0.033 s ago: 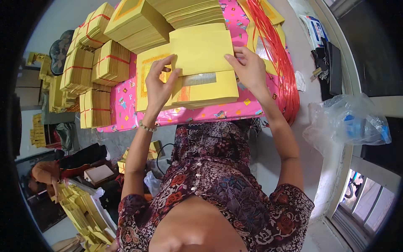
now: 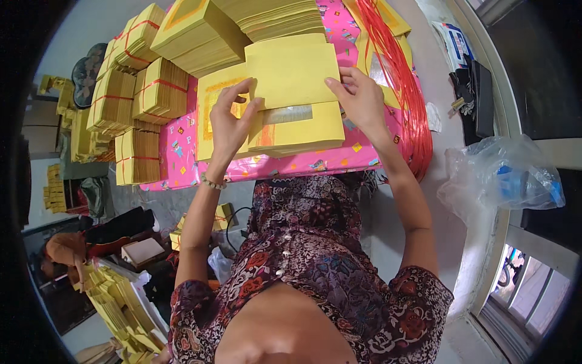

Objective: Tying bundles of yellow joss paper together using red plastic ribbons.

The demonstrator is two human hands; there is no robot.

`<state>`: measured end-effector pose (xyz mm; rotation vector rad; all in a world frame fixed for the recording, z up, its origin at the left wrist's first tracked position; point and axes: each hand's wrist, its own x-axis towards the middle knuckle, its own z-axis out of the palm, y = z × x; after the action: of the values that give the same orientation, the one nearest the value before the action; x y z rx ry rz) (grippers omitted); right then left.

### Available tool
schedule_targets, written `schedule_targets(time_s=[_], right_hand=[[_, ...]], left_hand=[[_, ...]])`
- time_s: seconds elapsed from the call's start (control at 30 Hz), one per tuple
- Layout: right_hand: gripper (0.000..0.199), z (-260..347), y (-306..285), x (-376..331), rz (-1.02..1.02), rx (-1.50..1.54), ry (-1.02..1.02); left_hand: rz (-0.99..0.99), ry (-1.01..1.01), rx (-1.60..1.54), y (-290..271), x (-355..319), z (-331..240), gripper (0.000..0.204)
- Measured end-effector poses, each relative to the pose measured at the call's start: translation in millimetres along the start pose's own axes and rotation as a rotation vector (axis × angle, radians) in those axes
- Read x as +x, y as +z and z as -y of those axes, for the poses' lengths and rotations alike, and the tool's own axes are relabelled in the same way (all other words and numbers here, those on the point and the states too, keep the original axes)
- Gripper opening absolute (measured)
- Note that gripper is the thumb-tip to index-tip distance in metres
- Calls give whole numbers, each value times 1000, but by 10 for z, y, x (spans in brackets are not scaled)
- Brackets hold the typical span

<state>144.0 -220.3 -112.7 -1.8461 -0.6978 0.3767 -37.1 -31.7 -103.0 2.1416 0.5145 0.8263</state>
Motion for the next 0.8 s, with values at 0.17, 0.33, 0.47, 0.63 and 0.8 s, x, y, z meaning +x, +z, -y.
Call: schedule_targets(time_s=[0.17, 0.33, 0.47, 0.63, 0.8], right_hand=[[37, -71, -65, 12, -49, 176, 17], [32, -263, -271, 103, -216, 284, -172], [34, -267, -773, -30, -363, 433, 25], [30, -909, -1150, -302, -443, 271, 65], [27, -1544, -936, -418, -303, 204, 11]], left_hand=[[109, 31, 189, 51, 88, -75, 35], [86, 141, 139, 71, 129, -99, 38], [91, 113, 7, -26, -5, -106, 35], [127, 43, -97, -84, -201, -137, 27], [173, 135, -60, -98, -263, -222, 27]])
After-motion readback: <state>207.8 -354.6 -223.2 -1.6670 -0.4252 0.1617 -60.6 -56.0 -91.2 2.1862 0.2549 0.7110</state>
